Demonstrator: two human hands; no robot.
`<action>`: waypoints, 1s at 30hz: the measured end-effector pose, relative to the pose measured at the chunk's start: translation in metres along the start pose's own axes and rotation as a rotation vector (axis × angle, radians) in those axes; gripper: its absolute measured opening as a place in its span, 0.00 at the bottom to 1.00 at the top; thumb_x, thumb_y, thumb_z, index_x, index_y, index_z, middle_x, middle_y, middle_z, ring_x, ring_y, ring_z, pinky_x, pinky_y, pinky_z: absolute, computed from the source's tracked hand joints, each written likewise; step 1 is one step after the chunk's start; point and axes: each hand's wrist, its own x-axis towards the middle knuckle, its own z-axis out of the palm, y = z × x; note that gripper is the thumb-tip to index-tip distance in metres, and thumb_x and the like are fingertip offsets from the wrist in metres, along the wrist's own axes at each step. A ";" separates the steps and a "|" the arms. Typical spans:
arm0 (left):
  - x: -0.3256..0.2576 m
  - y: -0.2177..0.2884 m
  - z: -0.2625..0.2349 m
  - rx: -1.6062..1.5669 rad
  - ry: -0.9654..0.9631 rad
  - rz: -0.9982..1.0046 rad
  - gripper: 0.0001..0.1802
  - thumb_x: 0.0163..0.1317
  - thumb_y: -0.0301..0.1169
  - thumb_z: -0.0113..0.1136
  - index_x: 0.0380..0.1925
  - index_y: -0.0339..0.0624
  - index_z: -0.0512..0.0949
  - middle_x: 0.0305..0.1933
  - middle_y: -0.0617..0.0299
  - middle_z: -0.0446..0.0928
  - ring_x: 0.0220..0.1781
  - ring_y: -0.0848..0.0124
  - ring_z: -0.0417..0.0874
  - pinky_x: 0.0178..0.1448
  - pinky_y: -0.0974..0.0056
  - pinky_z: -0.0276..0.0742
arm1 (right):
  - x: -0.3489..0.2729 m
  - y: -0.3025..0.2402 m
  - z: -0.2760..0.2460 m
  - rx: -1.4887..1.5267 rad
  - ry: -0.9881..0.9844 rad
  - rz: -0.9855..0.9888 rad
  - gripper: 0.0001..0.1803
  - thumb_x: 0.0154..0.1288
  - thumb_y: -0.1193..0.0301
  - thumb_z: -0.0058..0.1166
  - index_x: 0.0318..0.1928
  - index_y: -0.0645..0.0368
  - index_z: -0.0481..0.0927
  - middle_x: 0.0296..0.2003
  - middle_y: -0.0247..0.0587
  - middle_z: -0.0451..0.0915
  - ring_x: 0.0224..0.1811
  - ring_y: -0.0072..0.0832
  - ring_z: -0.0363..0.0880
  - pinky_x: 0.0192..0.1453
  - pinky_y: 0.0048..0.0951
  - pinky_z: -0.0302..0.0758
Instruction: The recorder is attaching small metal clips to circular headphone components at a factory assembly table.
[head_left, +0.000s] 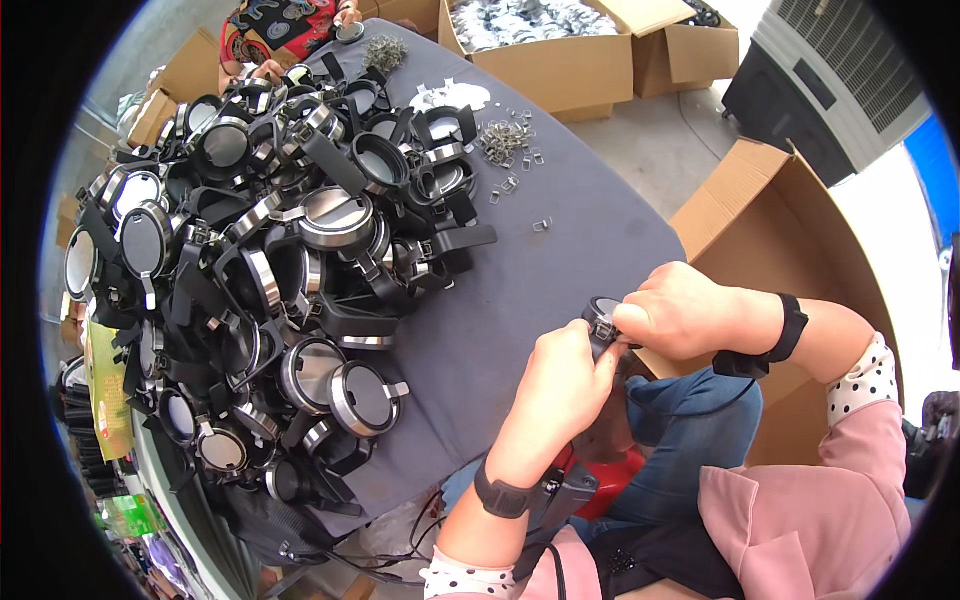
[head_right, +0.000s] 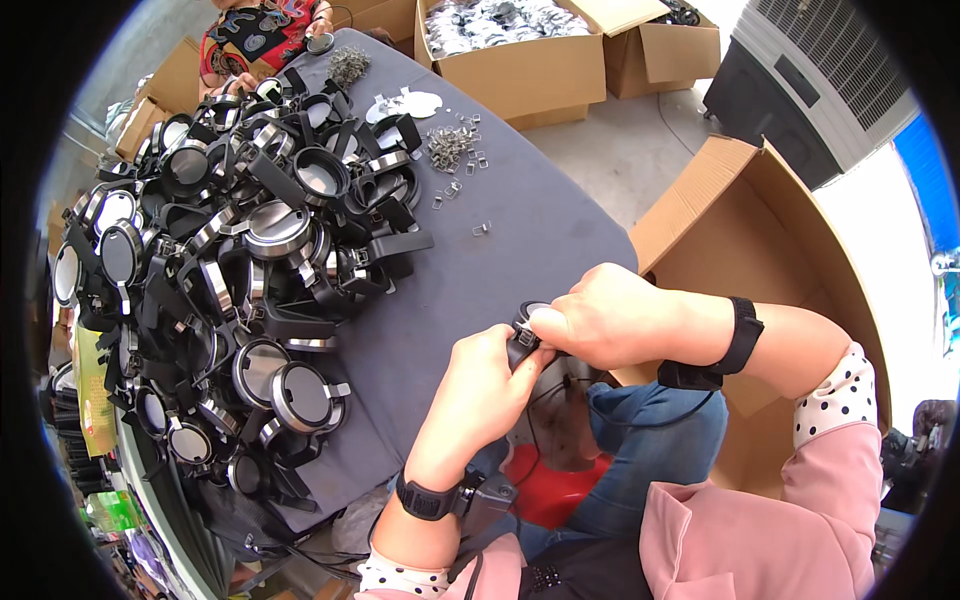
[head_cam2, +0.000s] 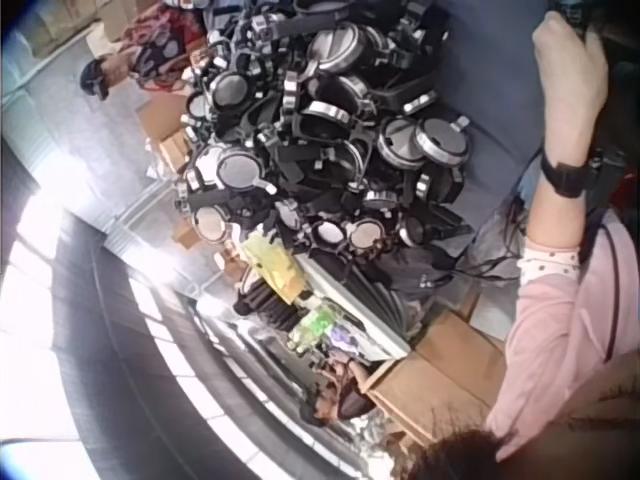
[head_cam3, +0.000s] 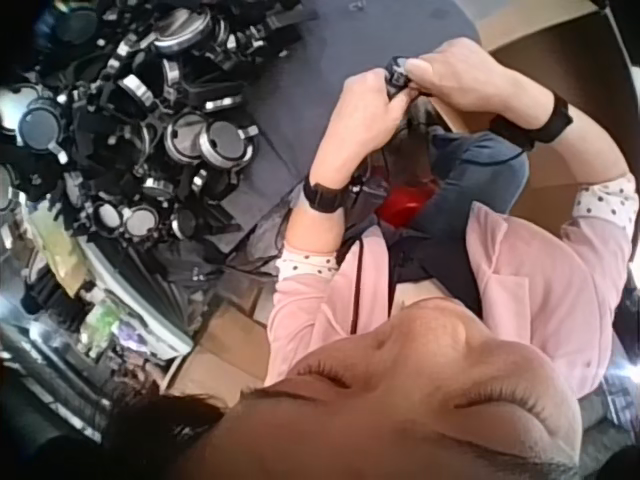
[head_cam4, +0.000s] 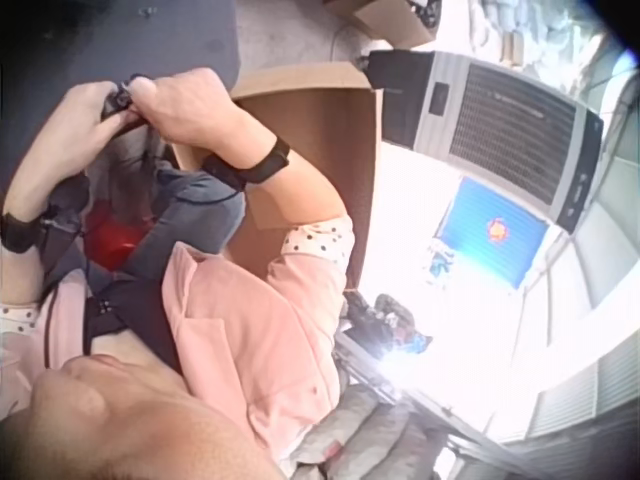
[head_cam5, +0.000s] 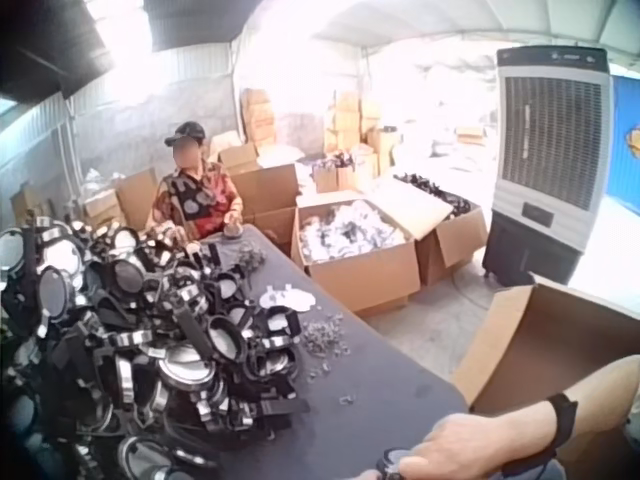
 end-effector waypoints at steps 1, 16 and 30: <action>0.001 0.000 0.000 -0.013 0.003 -0.022 0.16 0.60 0.34 0.62 0.29 0.27 0.76 0.24 0.42 0.78 0.28 0.51 0.82 0.34 0.58 0.75 | 0.002 0.000 0.000 -0.005 -0.021 0.026 0.13 0.58 0.68 0.55 0.27 0.59 0.65 0.15 0.42 0.73 0.18 0.44 0.75 0.19 0.37 0.69; -0.002 -0.006 -0.004 0.006 0.041 0.055 0.18 0.59 0.37 0.62 0.33 0.29 0.76 0.27 0.44 0.78 0.31 0.58 0.82 0.36 0.58 0.75 | 0.002 -0.010 -0.010 -0.029 0.003 0.112 0.12 0.58 0.65 0.55 0.32 0.58 0.69 0.20 0.42 0.77 0.23 0.45 0.79 0.25 0.41 0.74; -0.018 0.054 -0.195 -0.111 0.762 0.131 0.20 0.65 0.40 0.59 0.21 0.37 0.73 0.16 0.62 0.74 0.15 0.76 0.72 0.20 0.68 0.64 | -0.060 -0.059 0.095 0.843 0.622 0.663 0.07 0.68 0.70 0.47 0.36 0.62 0.70 0.19 0.44 0.73 0.21 0.34 0.74 0.28 0.34 0.69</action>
